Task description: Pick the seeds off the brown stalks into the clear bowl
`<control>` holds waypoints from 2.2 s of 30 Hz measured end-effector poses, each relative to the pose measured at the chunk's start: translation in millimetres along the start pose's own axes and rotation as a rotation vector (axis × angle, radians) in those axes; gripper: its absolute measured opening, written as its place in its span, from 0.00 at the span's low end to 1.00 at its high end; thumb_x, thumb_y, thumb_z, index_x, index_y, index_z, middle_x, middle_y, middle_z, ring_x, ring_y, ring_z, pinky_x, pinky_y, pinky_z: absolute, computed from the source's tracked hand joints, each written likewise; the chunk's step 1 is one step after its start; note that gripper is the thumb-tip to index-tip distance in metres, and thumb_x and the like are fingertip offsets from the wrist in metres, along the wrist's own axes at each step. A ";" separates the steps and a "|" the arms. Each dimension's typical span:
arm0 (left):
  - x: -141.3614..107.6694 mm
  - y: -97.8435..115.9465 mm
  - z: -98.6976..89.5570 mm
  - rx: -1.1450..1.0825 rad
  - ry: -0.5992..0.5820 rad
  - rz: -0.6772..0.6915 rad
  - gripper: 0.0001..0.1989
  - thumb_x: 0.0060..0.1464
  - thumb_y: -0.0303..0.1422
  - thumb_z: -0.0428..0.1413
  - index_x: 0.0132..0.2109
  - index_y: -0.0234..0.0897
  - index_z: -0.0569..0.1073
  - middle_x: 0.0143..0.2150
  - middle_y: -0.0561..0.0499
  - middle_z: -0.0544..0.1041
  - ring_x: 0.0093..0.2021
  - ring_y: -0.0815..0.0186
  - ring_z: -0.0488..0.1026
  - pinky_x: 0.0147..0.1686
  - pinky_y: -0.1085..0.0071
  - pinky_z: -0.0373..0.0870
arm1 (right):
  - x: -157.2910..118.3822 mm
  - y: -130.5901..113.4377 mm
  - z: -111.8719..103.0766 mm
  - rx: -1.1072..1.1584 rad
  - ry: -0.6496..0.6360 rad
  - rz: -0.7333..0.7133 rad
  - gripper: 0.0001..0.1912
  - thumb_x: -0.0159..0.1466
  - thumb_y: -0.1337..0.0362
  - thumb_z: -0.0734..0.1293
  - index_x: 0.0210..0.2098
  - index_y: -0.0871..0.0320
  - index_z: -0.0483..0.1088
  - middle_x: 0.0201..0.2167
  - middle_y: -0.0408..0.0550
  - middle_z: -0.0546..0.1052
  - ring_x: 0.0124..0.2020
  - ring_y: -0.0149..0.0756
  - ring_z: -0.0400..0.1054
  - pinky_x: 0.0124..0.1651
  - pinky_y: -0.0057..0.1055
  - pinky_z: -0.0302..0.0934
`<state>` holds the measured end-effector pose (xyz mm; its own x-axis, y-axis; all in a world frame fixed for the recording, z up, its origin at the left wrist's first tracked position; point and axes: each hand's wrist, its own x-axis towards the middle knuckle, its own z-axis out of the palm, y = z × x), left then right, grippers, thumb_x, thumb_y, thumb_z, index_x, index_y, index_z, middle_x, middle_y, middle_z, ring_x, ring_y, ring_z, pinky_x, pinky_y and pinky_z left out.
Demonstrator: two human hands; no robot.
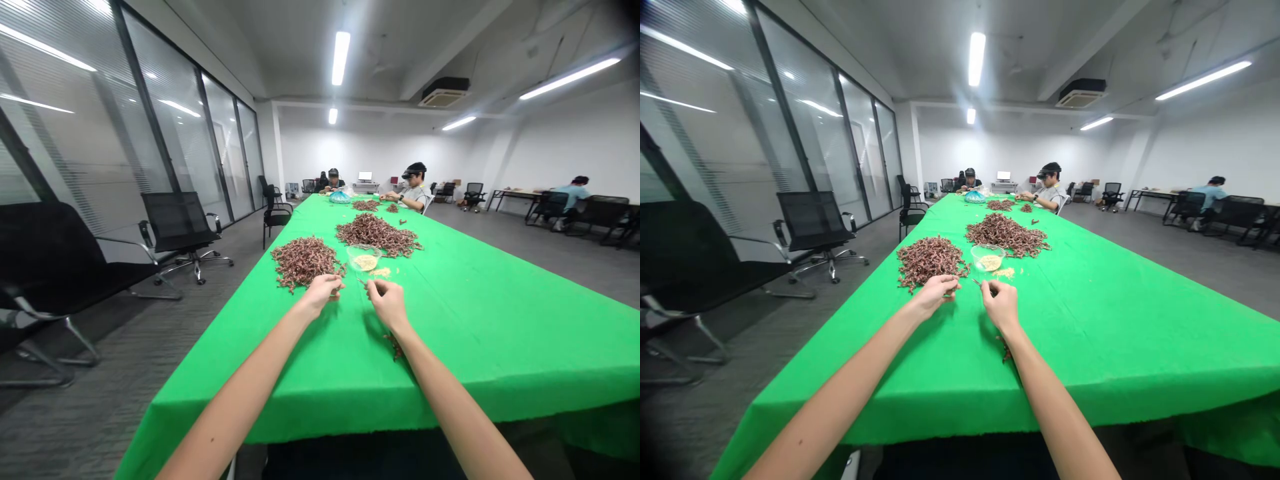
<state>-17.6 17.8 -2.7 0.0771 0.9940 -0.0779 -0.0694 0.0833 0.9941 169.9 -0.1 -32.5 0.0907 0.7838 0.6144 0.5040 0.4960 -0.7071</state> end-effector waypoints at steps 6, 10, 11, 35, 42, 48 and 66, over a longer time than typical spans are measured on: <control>-4.9 3.7 0.9 0.077 -0.042 0.042 0.13 0.54 0.28 0.58 0.47 0.30 0.74 0.39 0.43 0.79 0.31 0.70 0.72 0.36 0.71 0.69 | -0.5 -2.1 -0.1 -0.013 -0.016 -0.007 0.24 0.65 0.52 0.60 0.23 0.61 0.74 0.18 0.46 0.72 0.21 0.31 0.63 0.27 0.27 0.55; -7.2 3.9 1.7 0.062 -0.045 0.025 0.14 0.55 0.27 0.56 0.48 0.30 0.73 0.41 0.42 0.79 0.35 0.67 0.74 0.37 0.69 0.71 | -0.8 -6.2 -1.5 -0.019 -0.016 -0.019 0.23 0.65 0.53 0.60 0.22 0.61 0.72 0.18 0.45 0.72 0.21 0.30 0.62 0.27 0.27 0.53; -7.6 4.0 2.2 0.045 -0.047 0.016 0.13 0.54 0.27 0.56 0.48 0.31 0.72 0.42 0.42 0.79 0.37 0.66 0.74 0.38 0.68 0.72 | -0.8 -7.1 -2.0 -0.019 -0.017 -0.021 0.23 0.65 0.53 0.60 0.22 0.60 0.72 0.18 0.45 0.71 0.21 0.30 0.61 0.27 0.27 0.52; -17.2 6.8 9.5 -0.111 -0.279 0.062 0.22 0.38 0.21 0.69 0.44 0.28 0.74 0.44 0.40 0.78 0.46 0.56 0.79 0.55 0.59 0.69 | 0.7 -11.1 -6.2 -0.001 0.017 0.026 0.23 0.64 0.53 0.60 0.20 0.60 0.70 0.17 0.45 0.71 0.20 0.30 0.60 0.27 0.27 0.53; -15.3 5.3 8.3 -0.047 -0.252 0.253 0.27 0.39 0.28 0.71 0.48 0.29 0.72 0.44 0.38 0.80 0.48 0.57 0.77 0.54 0.57 0.69 | -0.1 -12.4 -7.3 0.042 -0.002 -0.004 0.23 0.64 0.51 0.61 0.21 0.60 0.71 0.16 0.44 0.70 0.20 0.30 0.61 0.25 0.27 0.53; -13.5 4.0 8.4 -0.068 -0.249 0.288 0.28 0.39 0.29 0.71 0.48 0.31 0.72 0.46 0.39 0.80 0.48 0.57 0.77 0.54 0.56 0.69 | -0.5 -9.6 -6.6 0.070 -0.013 -0.012 0.24 0.65 0.50 0.61 0.22 0.60 0.73 0.16 0.43 0.69 0.19 0.30 0.61 0.24 0.27 0.53; -15.8 5.5 10.9 -0.048 -0.273 0.290 0.28 0.38 0.30 0.72 0.48 0.30 0.72 0.45 0.39 0.80 0.47 0.57 0.78 0.53 0.57 0.70 | -2.2 -15.5 -8.0 0.003 -0.021 -0.053 0.24 0.65 0.52 0.61 0.20 0.59 0.71 0.15 0.43 0.68 0.19 0.29 0.58 0.25 0.28 0.51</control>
<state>-8.3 1.8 4.9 0.3088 0.9216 0.2352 -0.1729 -0.1887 0.9667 168.8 -12.4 -20.1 0.0456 0.7641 0.6435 0.5047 0.5383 -0.6749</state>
